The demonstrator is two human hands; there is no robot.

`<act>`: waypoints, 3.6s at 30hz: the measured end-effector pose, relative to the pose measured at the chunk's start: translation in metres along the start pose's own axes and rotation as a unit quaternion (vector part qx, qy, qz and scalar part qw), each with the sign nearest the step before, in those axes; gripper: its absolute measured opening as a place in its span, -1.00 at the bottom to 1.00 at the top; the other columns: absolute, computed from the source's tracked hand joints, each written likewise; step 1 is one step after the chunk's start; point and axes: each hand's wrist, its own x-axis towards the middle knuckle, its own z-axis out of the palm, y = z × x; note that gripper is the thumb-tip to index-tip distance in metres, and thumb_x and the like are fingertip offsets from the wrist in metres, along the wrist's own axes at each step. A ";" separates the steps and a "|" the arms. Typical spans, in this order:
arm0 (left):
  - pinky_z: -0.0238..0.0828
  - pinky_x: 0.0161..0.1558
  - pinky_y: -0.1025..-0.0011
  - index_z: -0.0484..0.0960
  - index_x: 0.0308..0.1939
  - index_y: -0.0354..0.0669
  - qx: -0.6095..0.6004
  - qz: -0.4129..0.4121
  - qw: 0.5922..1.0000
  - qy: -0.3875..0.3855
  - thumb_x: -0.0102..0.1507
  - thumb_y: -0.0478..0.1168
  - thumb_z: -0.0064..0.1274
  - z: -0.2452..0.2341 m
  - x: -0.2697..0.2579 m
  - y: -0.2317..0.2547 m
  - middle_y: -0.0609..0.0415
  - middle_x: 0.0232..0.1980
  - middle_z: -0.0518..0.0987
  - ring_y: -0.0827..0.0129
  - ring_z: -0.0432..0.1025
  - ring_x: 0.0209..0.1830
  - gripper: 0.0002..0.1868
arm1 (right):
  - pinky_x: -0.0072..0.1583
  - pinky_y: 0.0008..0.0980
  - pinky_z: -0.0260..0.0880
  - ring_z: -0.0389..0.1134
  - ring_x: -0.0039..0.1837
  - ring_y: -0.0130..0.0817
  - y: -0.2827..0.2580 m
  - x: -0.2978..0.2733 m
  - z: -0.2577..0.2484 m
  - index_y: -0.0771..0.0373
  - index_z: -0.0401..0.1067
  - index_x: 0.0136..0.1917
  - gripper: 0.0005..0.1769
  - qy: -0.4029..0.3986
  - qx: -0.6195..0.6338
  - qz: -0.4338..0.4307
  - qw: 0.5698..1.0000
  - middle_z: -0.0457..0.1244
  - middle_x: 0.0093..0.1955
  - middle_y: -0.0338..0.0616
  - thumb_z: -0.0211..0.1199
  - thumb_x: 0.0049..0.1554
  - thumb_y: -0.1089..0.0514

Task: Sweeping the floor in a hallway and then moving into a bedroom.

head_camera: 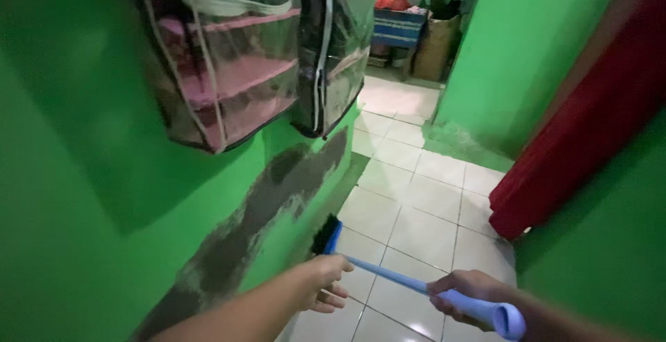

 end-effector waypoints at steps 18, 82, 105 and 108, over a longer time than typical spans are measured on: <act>0.52 -0.15 0.32 0.24 0.49 -0.04 0.082 0.059 0.987 -0.123 0.35 0.10 -0.12 0.093 0.046 0.120 -0.12 0.15 0.58 0.28 0.53 -0.14 -0.34 | -0.11 -0.40 0.52 0.44 -0.16 -0.44 -0.064 0.010 -0.138 0.28 0.59 0.12 -0.70 0.202 -0.508 -0.127 0.828 0.43 -0.15 -0.18 0.19 0.19 0.15; 0.43 -0.15 0.22 0.52 0.12 -0.14 0.116 0.051 0.976 -0.179 0.30 0.22 -0.12 0.074 0.186 0.271 -0.03 -0.03 0.51 0.18 0.53 -0.20 -0.44 | -0.38 -0.26 0.34 0.35 -0.38 -0.23 -0.178 0.121 -0.060 0.39 0.54 0.08 -0.76 0.137 0.120 -0.156 0.971 0.32 -0.32 0.05 0.25 0.14 0.28; 0.46 0.11 0.19 0.13 0.53 -0.16 0.198 0.003 0.932 -0.304 0.28 0.20 0.03 0.122 0.187 0.259 -0.04 0.15 0.60 0.21 0.55 -0.07 -0.13 | -0.38 -0.30 0.23 0.30 -0.37 -0.21 -0.118 0.125 -0.135 0.46 0.51 -0.08 -0.79 0.209 0.235 -0.028 0.949 0.29 -0.35 0.06 0.21 0.20 0.21; 0.48 0.04 0.19 0.15 0.52 -0.21 0.202 0.010 0.928 -0.312 0.28 0.24 0.00 0.134 0.186 0.265 -0.12 0.15 0.61 0.18 0.57 -0.12 -0.11 | -0.33 -0.39 0.34 0.39 -0.33 -0.34 -0.096 0.165 -0.181 0.34 0.55 -0.09 -0.78 0.250 -0.068 -0.062 0.964 0.37 -0.33 -0.10 0.19 0.19 0.15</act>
